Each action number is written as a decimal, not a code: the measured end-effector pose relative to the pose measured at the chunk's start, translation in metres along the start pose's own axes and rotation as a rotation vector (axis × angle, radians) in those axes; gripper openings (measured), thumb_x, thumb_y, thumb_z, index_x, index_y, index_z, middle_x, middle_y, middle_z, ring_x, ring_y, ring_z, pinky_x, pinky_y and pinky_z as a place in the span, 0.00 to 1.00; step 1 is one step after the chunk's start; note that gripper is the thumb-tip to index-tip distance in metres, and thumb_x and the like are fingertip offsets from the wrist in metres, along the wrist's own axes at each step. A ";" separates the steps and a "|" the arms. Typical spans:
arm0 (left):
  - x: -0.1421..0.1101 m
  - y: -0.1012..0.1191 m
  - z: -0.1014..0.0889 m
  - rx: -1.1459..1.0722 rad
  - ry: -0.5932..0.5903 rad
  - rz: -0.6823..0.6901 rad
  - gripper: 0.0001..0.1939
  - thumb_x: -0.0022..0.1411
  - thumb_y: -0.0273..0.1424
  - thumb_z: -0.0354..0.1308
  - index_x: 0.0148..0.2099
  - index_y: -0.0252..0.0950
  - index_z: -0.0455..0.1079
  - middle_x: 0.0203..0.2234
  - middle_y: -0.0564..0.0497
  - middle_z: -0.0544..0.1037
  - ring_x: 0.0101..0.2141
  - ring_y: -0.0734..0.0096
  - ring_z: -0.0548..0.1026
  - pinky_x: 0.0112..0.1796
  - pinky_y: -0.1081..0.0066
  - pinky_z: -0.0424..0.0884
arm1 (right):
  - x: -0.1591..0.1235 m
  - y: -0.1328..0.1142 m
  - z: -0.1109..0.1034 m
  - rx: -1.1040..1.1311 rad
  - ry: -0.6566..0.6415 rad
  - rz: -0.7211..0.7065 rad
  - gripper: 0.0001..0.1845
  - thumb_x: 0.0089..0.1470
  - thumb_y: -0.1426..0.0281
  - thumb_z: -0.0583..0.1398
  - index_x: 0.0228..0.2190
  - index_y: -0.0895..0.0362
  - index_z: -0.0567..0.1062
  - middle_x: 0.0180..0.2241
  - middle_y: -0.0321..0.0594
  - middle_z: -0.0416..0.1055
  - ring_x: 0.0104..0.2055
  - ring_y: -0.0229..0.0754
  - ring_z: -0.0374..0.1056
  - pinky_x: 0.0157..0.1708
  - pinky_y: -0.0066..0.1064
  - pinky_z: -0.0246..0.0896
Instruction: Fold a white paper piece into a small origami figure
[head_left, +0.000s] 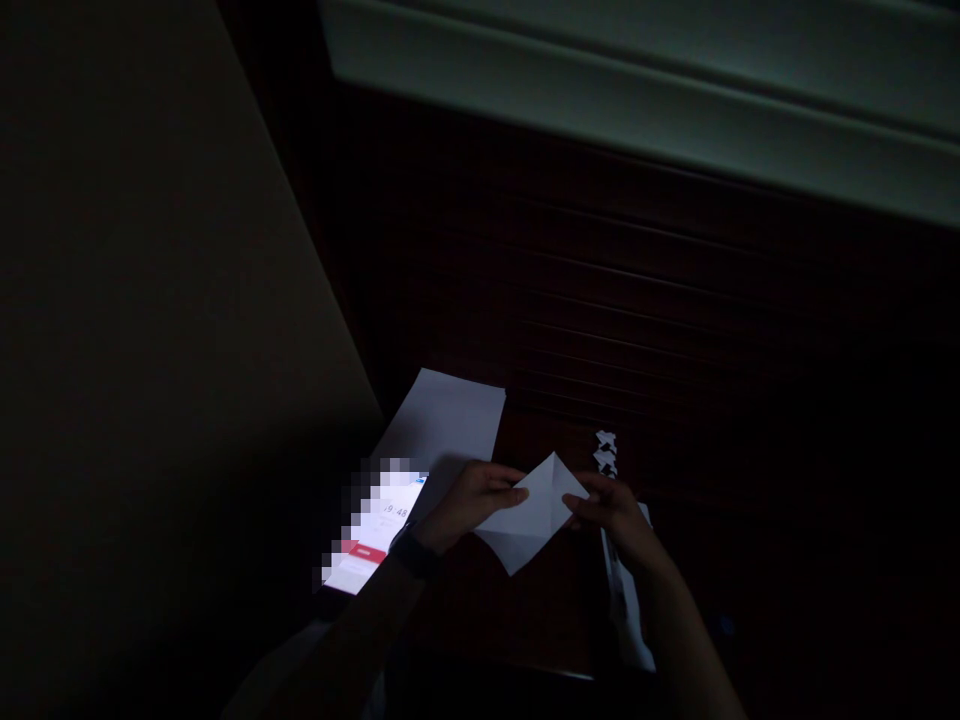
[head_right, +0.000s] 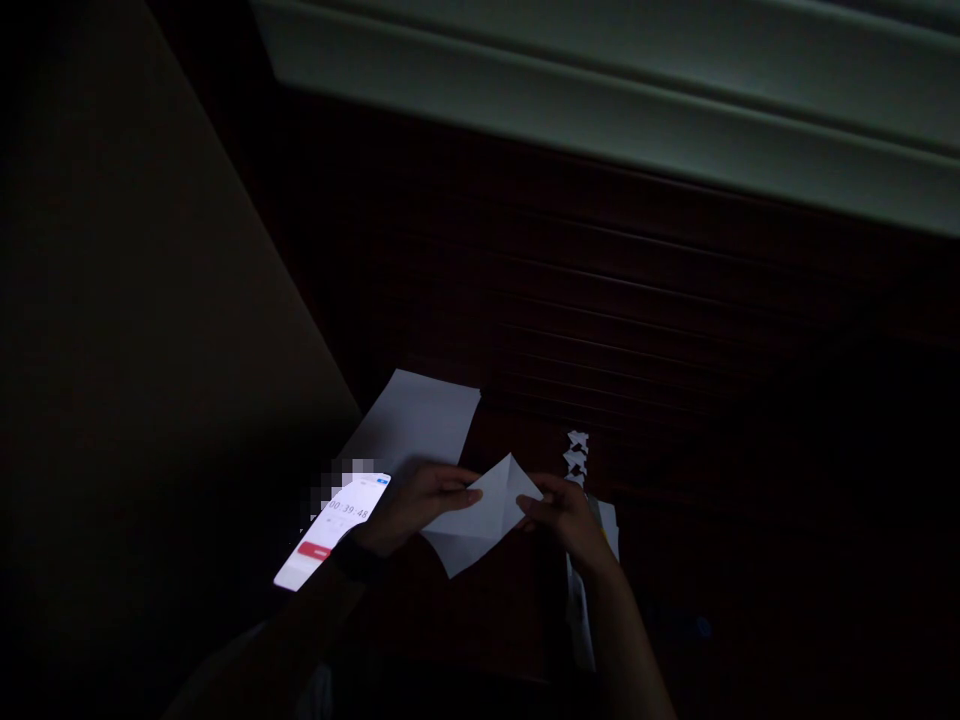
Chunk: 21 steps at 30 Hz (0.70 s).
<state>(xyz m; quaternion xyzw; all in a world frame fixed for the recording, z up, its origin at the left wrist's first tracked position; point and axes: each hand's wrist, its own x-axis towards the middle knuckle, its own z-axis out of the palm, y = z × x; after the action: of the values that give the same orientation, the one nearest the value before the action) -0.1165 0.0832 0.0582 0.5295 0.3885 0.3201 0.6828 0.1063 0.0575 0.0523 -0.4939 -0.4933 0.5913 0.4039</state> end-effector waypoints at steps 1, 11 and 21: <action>0.000 0.001 0.000 -0.004 -0.004 0.007 0.18 0.51 0.34 0.59 0.44 0.31 0.70 0.32 0.44 0.78 0.30 0.66 0.74 0.30 0.71 0.66 | 0.000 0.000 0.000 0.042 -0.004 0.003 0.20 0.44 0.67 0.63 0.41 0.59 0.72 0.21 0.38 0.73 0.21 0.37 0.66 0.23 0.28 0.58; -0.004 0.012 -0.002 0.032 0.041 0.046 0.14 0.51 0.31 0.58 0.41 0.31 0.73 0.35 0.44 0.77 0.37 0.64 0.73 0.37 0.69 0.65 | 0.001 0.008 -0.007 0.250 0.011 0.043 0.09 0.42 0.70 0.63 0.30 0.60 0.77 0.21 0.42 0.74 0.23 0.40 0.69 0.25 0.30 0.61; -0.003 0.016 0.008 0.159 0.048 0.105 0.15 0.51 0.36 0.58 0.41 0.34 0.73 0.35 0.47 0.77 0.36 0.67 0.73 0.36 0.71 0.66 | 0.003 0.011 -0.002 -0.151 0.132 -0.161 0.05 0.45 0.69 0.61 0.25 0.56 0.77 0.25 0.39 0.74 0.28 0.40 0.68 0.29 0.29 0.60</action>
<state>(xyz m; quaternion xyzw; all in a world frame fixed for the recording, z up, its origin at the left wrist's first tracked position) -0.1110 0.0808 0.0750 0.5939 0.4007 0.3362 0.6114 0.1083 0.0587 0.0409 -0.5198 -0.5467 0.4842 0.4432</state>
